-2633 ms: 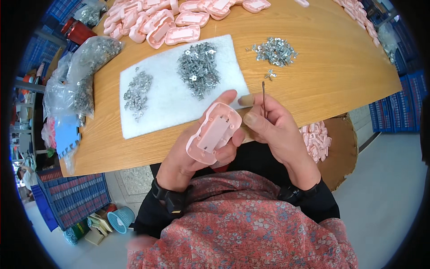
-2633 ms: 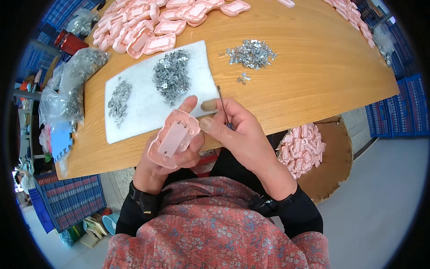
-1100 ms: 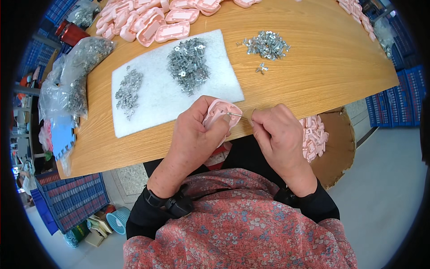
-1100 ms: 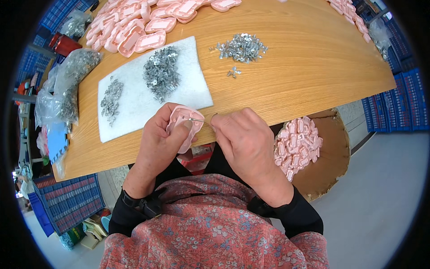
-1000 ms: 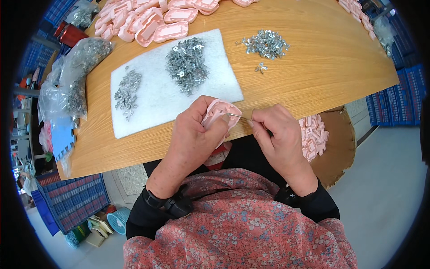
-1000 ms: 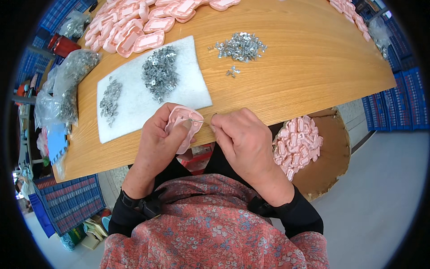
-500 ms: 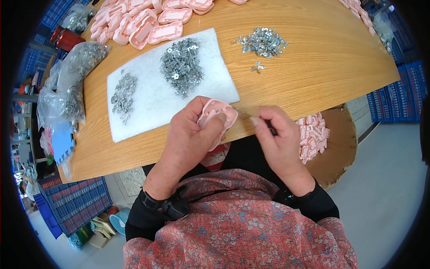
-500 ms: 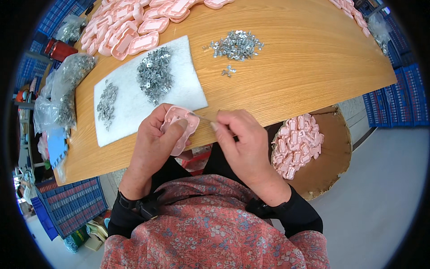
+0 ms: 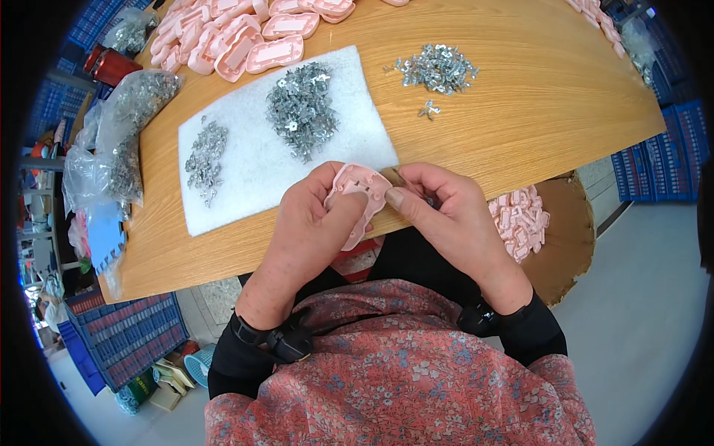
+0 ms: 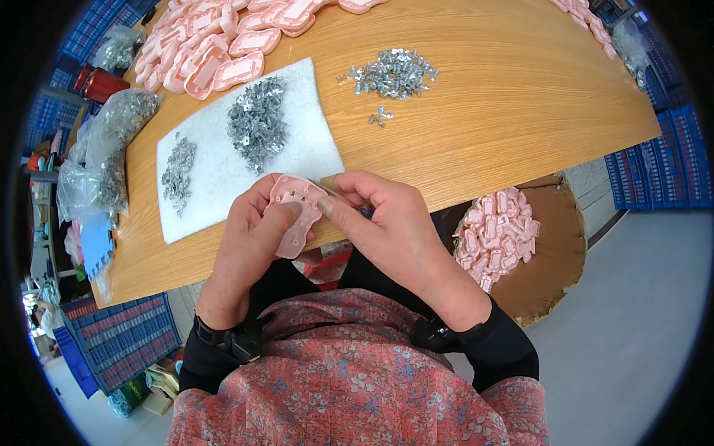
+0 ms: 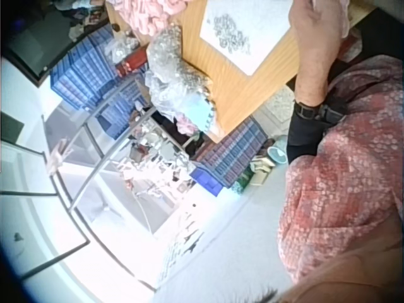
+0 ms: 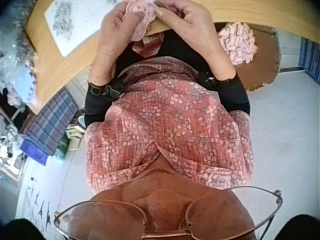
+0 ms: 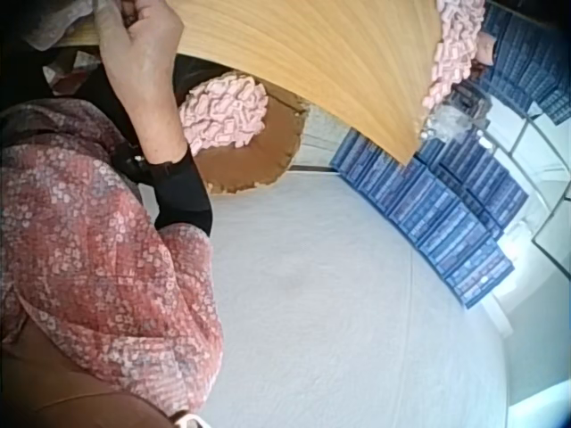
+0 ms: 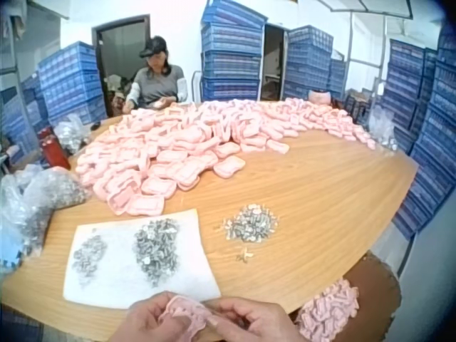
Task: The person uses a small metal tool to insert silver metal components into the slots of pink plastic casings. They handle the parts one at a time, picking up a casing, inserting the metal piece, and placing the finished unit on a pile on the table.
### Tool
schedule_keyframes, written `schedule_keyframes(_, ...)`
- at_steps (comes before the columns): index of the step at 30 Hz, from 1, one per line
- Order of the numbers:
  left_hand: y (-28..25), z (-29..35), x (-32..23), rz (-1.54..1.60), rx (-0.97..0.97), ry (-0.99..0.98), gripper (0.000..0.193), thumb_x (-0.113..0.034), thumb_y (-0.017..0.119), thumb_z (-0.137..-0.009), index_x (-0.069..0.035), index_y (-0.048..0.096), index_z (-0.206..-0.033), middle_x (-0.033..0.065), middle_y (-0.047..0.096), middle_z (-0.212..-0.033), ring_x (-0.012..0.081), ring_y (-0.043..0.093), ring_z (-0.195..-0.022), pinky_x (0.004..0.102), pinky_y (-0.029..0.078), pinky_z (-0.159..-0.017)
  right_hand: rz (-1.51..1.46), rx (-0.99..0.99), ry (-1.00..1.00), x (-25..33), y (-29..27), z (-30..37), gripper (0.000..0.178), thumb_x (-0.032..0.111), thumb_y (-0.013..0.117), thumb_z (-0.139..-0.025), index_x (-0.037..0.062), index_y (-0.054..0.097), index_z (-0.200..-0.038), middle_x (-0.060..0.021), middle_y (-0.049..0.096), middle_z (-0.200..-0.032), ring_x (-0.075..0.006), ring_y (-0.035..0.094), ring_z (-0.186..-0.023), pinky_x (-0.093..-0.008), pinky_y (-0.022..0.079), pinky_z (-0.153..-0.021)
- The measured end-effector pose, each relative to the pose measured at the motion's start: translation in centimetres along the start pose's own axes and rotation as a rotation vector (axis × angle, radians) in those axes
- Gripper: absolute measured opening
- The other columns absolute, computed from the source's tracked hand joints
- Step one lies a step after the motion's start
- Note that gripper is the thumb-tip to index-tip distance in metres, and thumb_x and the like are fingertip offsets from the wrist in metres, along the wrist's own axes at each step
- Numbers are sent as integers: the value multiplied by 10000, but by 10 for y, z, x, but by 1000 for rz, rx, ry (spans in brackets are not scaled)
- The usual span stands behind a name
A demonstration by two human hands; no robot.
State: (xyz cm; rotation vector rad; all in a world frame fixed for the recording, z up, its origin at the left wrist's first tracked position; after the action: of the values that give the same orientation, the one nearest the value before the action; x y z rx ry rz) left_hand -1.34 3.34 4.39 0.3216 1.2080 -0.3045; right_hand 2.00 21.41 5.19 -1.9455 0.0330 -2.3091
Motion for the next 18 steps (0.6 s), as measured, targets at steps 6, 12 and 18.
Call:
schedule_keyframes(6, 1, 0, -1, -73, 8, -24, 221, -136, 521, -966, 18, 583, -1110, 71, 669, -948, 112, 663, -738, 263, 592, -603, -40, 30, 17, -7, 3, -5, 198, 146, 652, -944, -31, 669, -1030, -17, 680, -849, -32, 555, -761, -229, 478, -670)
schedule_keyframes(12, 5, 1, -1, -13, -55, -42, 164, -112, 585, -924, 20, 632, -1007, 24, 648, -788, 55, 579, -680, 225, 474, -587, -29, 23, -45, -10, 4, -2, 179, 133, 652, -939, -25, 666, -1023, -12, 671, -829, -34, 554, -764, -234, 478, -672)
schedule_keyframes(18, 2, -3, -2, -17, -39, -27, 195, -114, 550, -923, 29, 628, -1030, 48, 657, -815, 69, 590, -676, 238, 486, -587, -54, 25, -3, -6, 3, -3, 176, 141, 658, -937, -23, 665, -1001, 0, 657, -826, -34, 543, -767, -233, 471, -682)
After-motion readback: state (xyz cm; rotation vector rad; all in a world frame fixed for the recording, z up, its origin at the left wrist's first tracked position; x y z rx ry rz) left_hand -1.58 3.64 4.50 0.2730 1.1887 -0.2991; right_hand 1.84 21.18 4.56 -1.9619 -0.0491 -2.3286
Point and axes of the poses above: each hand's wrist, its own z-axis away from the middle knuckle, its own y-axis out of the palm, x = y × z, the point moved 2 cm from there along -z, towards the middle knuckle
